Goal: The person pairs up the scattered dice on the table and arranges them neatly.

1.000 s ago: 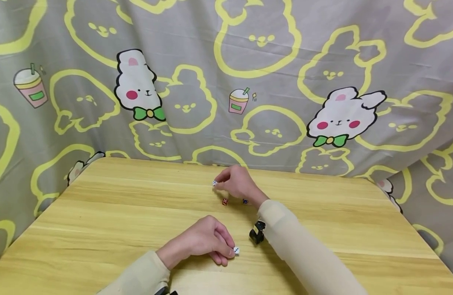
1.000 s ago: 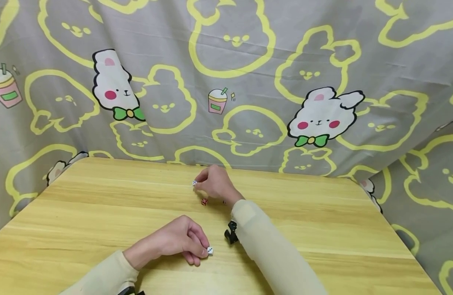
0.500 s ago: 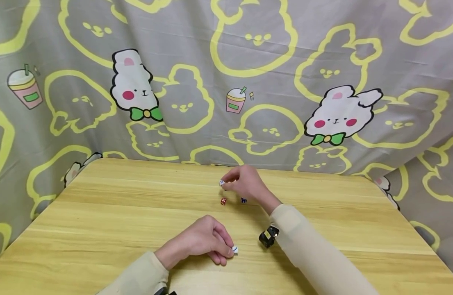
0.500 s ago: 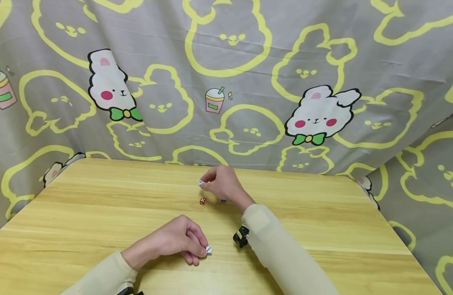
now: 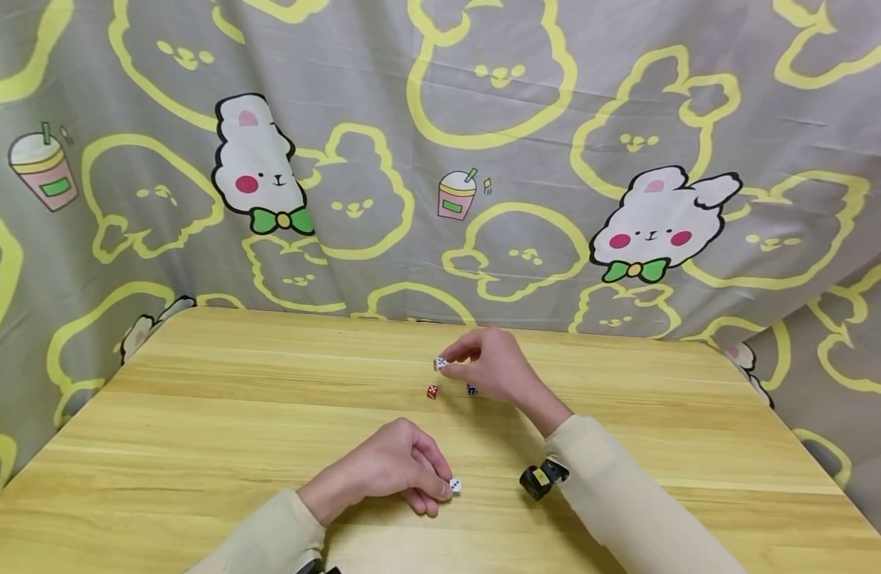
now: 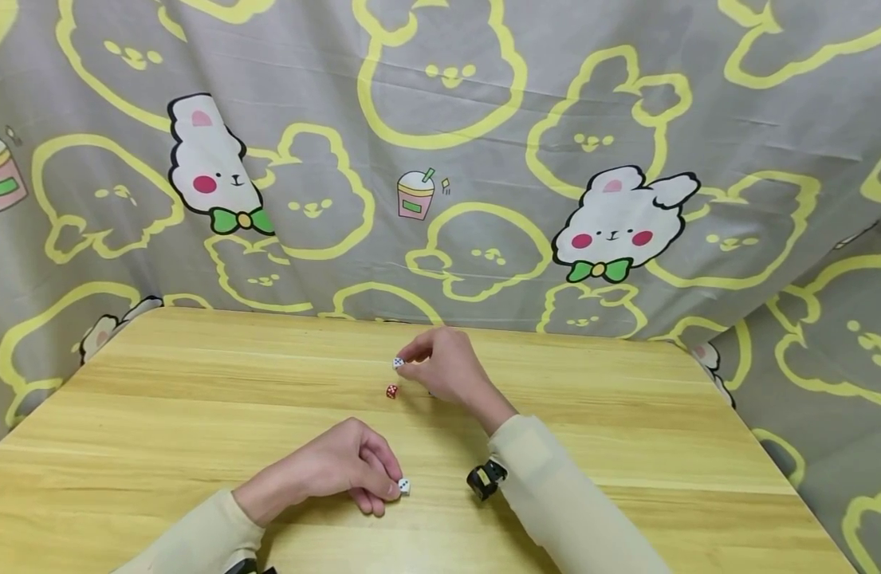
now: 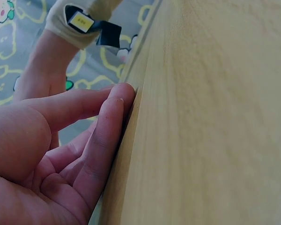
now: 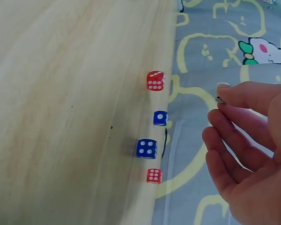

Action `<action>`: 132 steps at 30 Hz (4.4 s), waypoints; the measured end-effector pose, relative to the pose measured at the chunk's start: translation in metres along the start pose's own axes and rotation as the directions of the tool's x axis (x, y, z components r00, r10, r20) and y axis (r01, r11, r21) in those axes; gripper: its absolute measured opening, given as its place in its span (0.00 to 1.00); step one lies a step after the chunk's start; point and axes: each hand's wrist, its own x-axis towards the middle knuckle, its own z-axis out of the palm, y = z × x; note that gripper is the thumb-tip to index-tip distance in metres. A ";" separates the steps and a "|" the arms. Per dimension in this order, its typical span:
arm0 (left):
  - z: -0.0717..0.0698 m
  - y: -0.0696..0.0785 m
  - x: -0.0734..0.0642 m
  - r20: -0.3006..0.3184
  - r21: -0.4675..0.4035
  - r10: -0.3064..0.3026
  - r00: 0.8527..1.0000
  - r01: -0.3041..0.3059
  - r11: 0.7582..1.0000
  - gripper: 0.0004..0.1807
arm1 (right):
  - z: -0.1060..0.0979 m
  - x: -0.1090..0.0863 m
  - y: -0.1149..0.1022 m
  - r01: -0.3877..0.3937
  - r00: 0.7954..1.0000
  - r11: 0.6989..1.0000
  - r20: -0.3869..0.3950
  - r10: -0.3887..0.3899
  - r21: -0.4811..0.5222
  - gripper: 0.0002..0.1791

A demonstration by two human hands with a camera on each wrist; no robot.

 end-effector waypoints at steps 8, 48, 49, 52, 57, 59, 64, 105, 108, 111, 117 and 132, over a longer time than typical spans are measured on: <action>0.001 0.002 0.000 -0.007 0.005 -0.004 1.000 0.004 1.000 0.05 | -0.006 -0.015 -0.001 -0.017 1.000 1.000 -0.006 0.017 0.013 0.04; 0.001 0.001 0.000 0.000 -0.002 0.019 1.000 -0.019 1.000 0.05 | 0.001 -0.082 0.013 -0.129 0.985 0.978 0.136 0.107 0.164 0.05; 0.001 0.001 0.000 0.000 -0.002 0.018 1.000 -0.018 1.000 0.05 | 0.002 -0.083 0.014 -0.130 0.983 0.977 0.151 0.104 0.169 0.05; 0.001 0.000 0.001 -0.002 -0.001 0.018 1.000 -0.018 1.000 0.05 | 0.005 -0.088 0.015 -0.123 0.977 0.974 0.197 0.085 0.189 0.06; 0.001 0.001 0.001 0.001 -0.001 0.018 1.000 -0.018 1.000 0.05 | 0.008 -0.094 0.016 -0.106 0.968 0.970 0.245 0.050 0.218 0.06; 0.001 0.001 0.000 0.002 -0.004 0.020 1.000 -0.020 1.000 0.05 | 0.008 -0.096 0.015 -0.106 0.965 0.969 0.260 0.045 0.225 0.06; 0.001 0.001 0.000 0.000 -0.005 0.024 1.000 -0.024 1.000 0.05 | 0.010 -0.100 0.013 -0.115 0.954 0.967 0.295 0.045 0.225 0.07; -0.001 0.000 -0.001 -0.009 -0.023 0.023 1.000 -0.023 0.999 0.05 | 0.020 -0.109 0.022 -0.134 0.948 0.939 0.317 0.028 0.318 0.09; -0.001 -0.001 -0.001 -0.008 -0.025 0.020 1.000 -0.020 0.999 0.05 | 0.020 -0.109 0.022 -0.144 0.945 0.936 0.326 0.033 0.322 0.09; -0.001 0.000 -0.001 -0.011 -0.024 0.018 1.000 -0.018 1.000 0.05 | 0.019 -0.108 0.023 -0.151 0.943 0.933 0.330 0.036 0.327 0.09; -0.001 0.000 0.001 -0.007 -0.026 0.015 1.000 -0.015 1.000 0.05 | 0.019 -0.108 0.024 -0.156 0.943 0.928 0.331 0.038 0.339 0.09; -0.002 0.000 0.001 0.001 -0.046 0.002 1.000 -0.002 0.999 0.06 | 0.018 -0.108 0.029 -0.167 0.936 0.921 0.351 0.035 0.352 0.10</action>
